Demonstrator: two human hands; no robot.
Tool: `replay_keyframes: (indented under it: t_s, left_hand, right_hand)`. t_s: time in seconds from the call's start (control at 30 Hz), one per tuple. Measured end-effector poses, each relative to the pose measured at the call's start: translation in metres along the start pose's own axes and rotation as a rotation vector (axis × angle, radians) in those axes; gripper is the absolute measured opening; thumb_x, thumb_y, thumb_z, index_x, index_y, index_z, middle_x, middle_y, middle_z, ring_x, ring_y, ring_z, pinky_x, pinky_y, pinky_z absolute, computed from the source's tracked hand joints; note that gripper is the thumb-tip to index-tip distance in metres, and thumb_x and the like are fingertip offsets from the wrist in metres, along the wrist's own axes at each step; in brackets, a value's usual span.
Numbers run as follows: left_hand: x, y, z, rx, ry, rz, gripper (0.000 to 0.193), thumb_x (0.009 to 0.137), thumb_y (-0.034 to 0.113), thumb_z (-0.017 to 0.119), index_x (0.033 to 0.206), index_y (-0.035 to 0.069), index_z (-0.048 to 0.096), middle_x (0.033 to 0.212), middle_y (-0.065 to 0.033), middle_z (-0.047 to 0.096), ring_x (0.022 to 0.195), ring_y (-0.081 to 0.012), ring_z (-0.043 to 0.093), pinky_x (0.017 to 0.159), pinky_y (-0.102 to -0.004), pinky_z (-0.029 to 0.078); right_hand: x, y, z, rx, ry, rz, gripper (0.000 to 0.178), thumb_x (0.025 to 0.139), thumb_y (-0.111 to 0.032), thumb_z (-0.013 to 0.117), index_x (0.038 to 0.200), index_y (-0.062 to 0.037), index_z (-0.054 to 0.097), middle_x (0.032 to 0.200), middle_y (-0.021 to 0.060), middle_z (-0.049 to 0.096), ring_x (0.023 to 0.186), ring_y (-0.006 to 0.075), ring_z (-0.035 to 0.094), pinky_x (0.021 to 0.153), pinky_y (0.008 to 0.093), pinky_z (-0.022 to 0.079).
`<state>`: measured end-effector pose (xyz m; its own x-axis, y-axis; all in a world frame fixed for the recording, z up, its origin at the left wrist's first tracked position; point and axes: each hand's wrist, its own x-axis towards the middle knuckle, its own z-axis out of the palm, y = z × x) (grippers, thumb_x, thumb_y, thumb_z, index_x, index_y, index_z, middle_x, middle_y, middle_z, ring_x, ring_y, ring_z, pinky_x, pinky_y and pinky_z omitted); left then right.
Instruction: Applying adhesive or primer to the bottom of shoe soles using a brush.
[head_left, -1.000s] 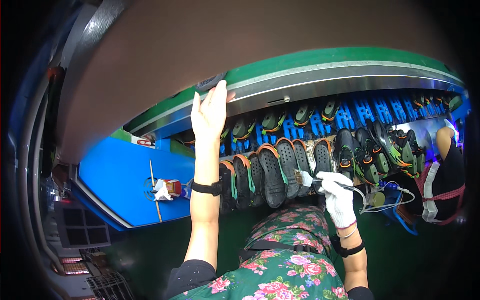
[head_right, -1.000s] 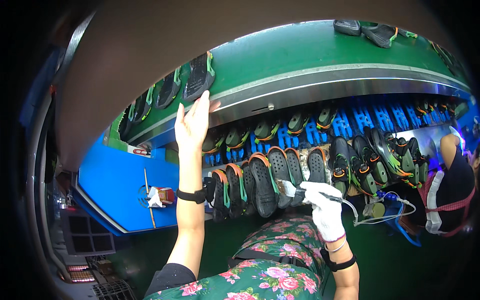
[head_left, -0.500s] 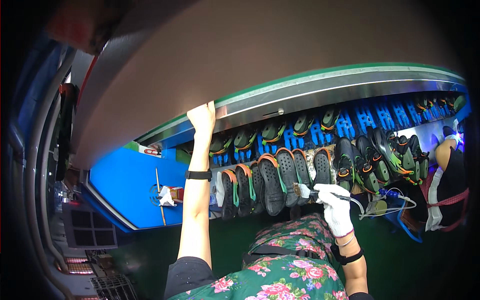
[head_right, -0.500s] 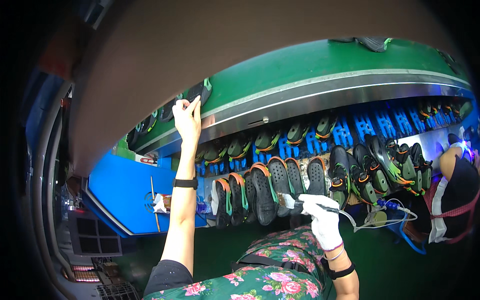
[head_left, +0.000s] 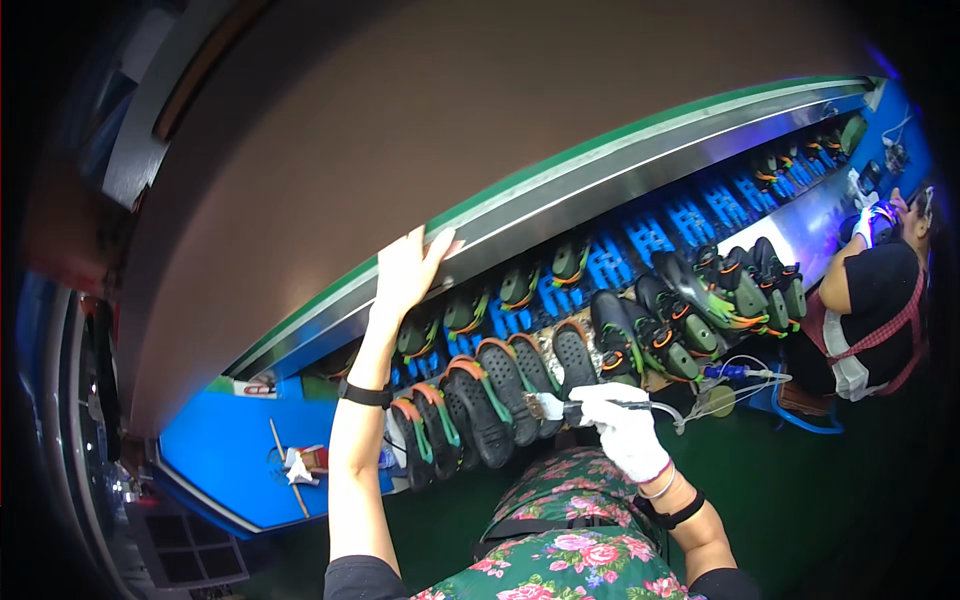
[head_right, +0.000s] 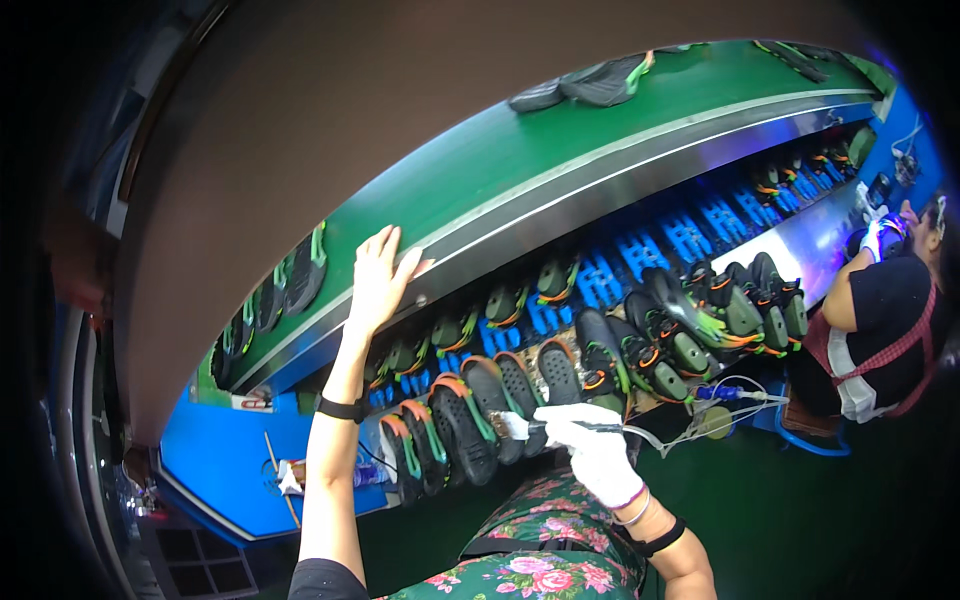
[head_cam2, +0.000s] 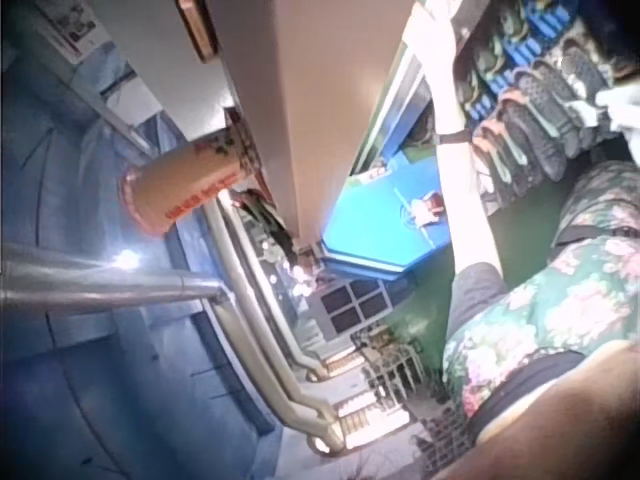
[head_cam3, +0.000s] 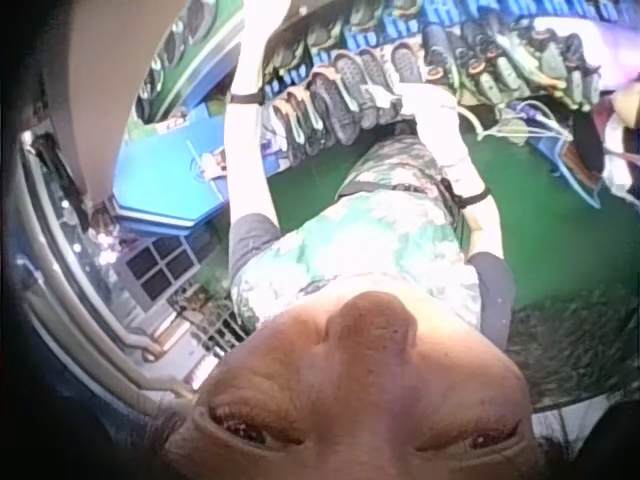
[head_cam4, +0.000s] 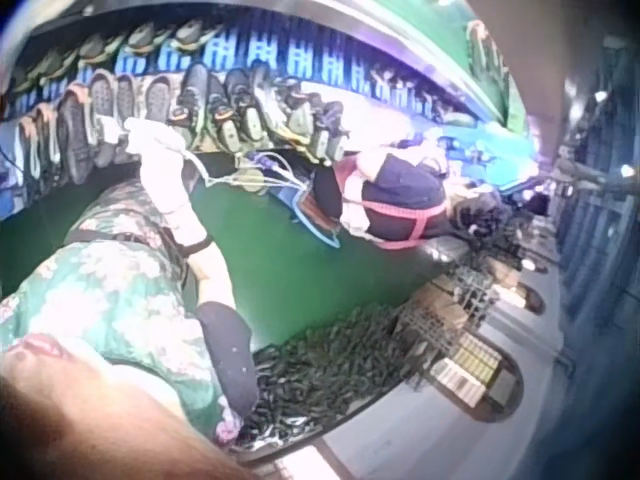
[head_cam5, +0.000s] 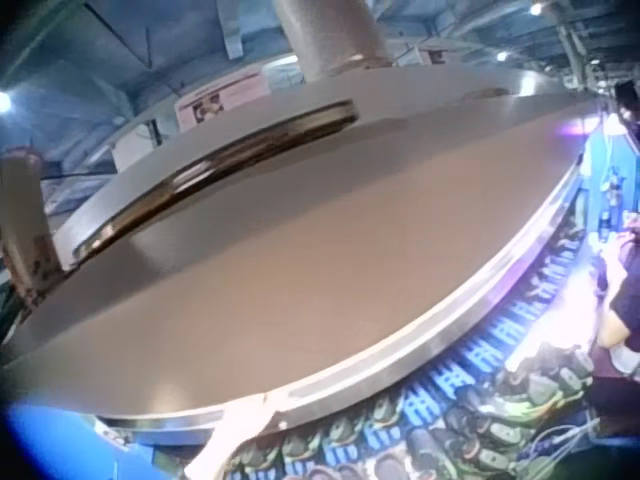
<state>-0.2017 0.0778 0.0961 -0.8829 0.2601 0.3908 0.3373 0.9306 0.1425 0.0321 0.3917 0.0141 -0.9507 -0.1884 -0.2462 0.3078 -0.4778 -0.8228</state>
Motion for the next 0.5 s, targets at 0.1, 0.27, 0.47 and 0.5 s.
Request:
replay_keyframes:
  t_s: [0.1, 0.27, 0.47, 0.5]
  left_hand:
    - [0.06, 0.047, 0.021, -0.115, -0.258, 0.016, 0.071, 0.098, 0.044, 0.065, 0.15, -0.001, 0.049, 0.155, -0.0243, 0.046, 0.143, -0.0405, 0.042, 0.119, -0.0468, 0.034]
    - [0.138, 0.119, 0.047, -0.515, -0.286, -0.15, 0.063, 0.095, 0.034, 0.068, 0.144, 0.001, 0.047, 0.146, -0.0217, 0.046, 0.133, -0.0371, 0.044, 0.112, -0.0442, 0.037]
    - [0.183, 0.148, 0.07, -0.486, -0.105, -0.233, 0.043, 0.087, 0.018, 0.074, 0.124, 0.004, 0.057, 0.123, -0.0159, 0.056, 0.107, -0.0314, 0.056, 0.094, -0.0413, 0.047]
    - [0.183, 0.149, 0.073, -0.449, -0.074, -0.229, 0.04, 0.086, 0.016, 0.075, 0.12, 0.005, 0.058, 0.12, -0.0149, 0.057, 0.102, -0.0304, 0.058, 0.091, -0.0408, 0.049]
  right_hand:
    - [-0.004, -0.009, -0.013, 0.036, 0.038, -0.056, 0.023, 0.094, -0.003, 0.063, 0.111, 0.0055, 0.075, 0.09, 0.0094, 0.075, 0.076, 0.0124, 0.067, 0.069, 0.0265, 0.054]
    - [-0.015, -0.019, -0.046, 0.034, 0.097, -0.148, 0.022, 0.094, -0.002, 0.061, 0.108, 0.0057, 0.076, 0.089, 0.0109, 0.074, 0.072, 0.0132, 0.066, 0.066, 0.0261, 0.053]
    - [-0.024, -0.022, -0.078, 0.187, 0.162, -0.201, 0.023, 0.09, -0.003, 0.067, 0.109, 0.0081, 0.075, 0.097, 0.015, 0.077, 0.075, 0.0168, 0.069, 0.071, 0.0284, 0.056]
    - [-0.025, -0.022, -0.081, 0.184, 0.178, -0.192, 0.023, 0.091, -0.002, 0.067, 0.109, 0.008, 0.075, 0.099, 0.0154, 0.077, 0.076, 0.0171, 0.069, 0.071, 0.0286, 0.056]
